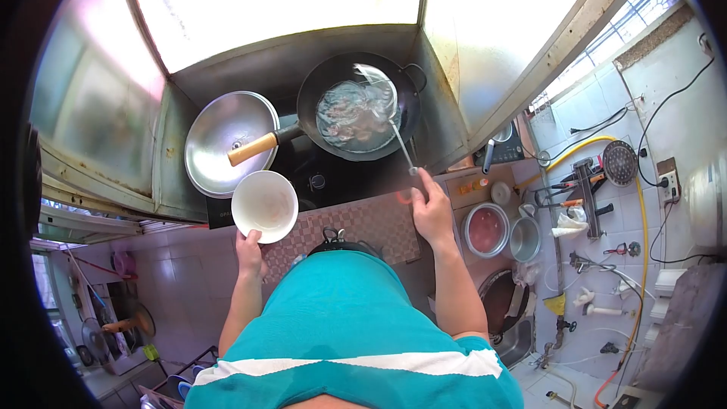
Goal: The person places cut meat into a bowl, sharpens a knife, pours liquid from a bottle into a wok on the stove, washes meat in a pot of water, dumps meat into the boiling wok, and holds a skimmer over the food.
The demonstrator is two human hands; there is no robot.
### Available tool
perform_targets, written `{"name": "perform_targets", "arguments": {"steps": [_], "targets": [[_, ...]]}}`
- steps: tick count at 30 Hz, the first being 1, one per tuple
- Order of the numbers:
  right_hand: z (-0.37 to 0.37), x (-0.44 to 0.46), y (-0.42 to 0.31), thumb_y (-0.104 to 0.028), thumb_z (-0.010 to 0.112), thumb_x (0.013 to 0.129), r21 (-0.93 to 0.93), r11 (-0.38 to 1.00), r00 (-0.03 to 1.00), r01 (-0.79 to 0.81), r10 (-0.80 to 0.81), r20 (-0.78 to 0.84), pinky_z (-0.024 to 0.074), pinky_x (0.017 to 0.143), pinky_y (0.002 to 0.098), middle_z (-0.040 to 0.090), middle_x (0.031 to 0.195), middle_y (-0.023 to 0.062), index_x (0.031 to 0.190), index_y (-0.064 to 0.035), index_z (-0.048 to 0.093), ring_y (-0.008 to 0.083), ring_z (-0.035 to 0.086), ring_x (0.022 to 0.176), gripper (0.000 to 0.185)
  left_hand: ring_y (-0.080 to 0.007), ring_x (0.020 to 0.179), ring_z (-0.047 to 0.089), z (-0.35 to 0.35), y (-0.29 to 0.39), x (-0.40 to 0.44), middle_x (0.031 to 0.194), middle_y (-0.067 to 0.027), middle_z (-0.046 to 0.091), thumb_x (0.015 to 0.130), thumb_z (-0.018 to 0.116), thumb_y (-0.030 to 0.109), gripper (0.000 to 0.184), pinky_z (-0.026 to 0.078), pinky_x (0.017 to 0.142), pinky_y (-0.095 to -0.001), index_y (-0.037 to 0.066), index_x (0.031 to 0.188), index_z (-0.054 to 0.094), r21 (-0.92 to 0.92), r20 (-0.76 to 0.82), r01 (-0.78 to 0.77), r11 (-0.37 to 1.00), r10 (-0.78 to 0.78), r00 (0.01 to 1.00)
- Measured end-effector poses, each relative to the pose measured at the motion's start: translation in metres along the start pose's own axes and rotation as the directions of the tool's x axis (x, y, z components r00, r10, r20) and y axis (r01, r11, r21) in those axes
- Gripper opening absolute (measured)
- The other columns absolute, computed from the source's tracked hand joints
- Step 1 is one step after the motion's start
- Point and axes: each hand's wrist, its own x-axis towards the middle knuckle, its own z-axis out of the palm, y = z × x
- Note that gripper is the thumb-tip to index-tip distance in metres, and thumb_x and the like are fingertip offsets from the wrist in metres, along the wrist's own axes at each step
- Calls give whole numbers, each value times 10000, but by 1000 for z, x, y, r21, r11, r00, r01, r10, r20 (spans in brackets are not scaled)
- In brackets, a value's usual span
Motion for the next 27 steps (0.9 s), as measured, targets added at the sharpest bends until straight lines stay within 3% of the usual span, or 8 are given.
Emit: {"name": "perform_targets", "arguments": {"steps": [2,4,6,10,12,14,21,27], "targets": [[-8,-4,2,-80,568,911,75,993,996,-88,89,-13,441,960,315,616,1233,177,1309,26,512,233,595,1131,417,-225,937,631,2,4,-2,1109,-109,576,831,496,62,449,579,693,-369,44,1277,449,35,19,14,999,-15,1000],[-10,-8,12,-82,569,894,93,991,992,-98,105,-74,440,977,364,600,1233,220,1309,16,516,326,581,1152,430,-220,922,634,-2,-1,6,1109,-107,578,830,495,66,449,578,683,-364,52,1277,451,52,39,15,999,-17,999],[-7,-9,15,-88,570,890,96,988,985,-123,133,-113,443,971,373,601,1225,226,1301,11,520,334,582,1147,426,-215,906,638,-3,-2,9,1108,-105,580,830,494,70,449,577,674,-359,59,1277,453,94,82,19,995,-27,996],[-5,-17,-1,-123,578,877,64,996,991,-69,76,-114,463,922,397,623,1160,197,1260,-51,547,364,590,1080,391,-188,870,628,1,-6,15,1061,-61,610,826,529,138,433,532,641,-330,121,1256,478,77,49,37,996,-41,998],[1,-25,-3,-142,571,882,95,988,986,-125,134,-95,472,890,410,630,1100,182,1263,-62,540,371,588,1041,391,-187,878,631,-4,-9,20,1065,-63,615,821,532,132,429,532,663,-326,113,1247,484,111,77,58,992,-66,995],[11,-33,3,-156,563,887,46,998,991,-34,39,-124,477,863,422,621,1063,179,1277,-69,525,369,589,1011,402,-192,877,633,-3,-6,21,1067,-64,616,818,536,129,424,530,658,-323,108,1239,486,148,84,79,986,-93,992],[19,-66,-4,-152,556,893,116,980,979,-164,177,-105,476,857,422,604,1089,172,1295,-75,517,365,590,1003,411,-220,957,610,2,4,29,1160,-86,568,791,512,134,518,525,701,-368,115,1304,443,268,197,113,957,-169,966],[26,-81,-7,-142,560,892,173,976,973,-129,159,-169,473,881,416,603,1125,172,1311,-71,507,363,587,1031,428,-202,881,628,14,8,29,1078,-65,608,817,527,122,436,510,689,-338,121,1249,474,299,265,87,950,-170,949]]}}
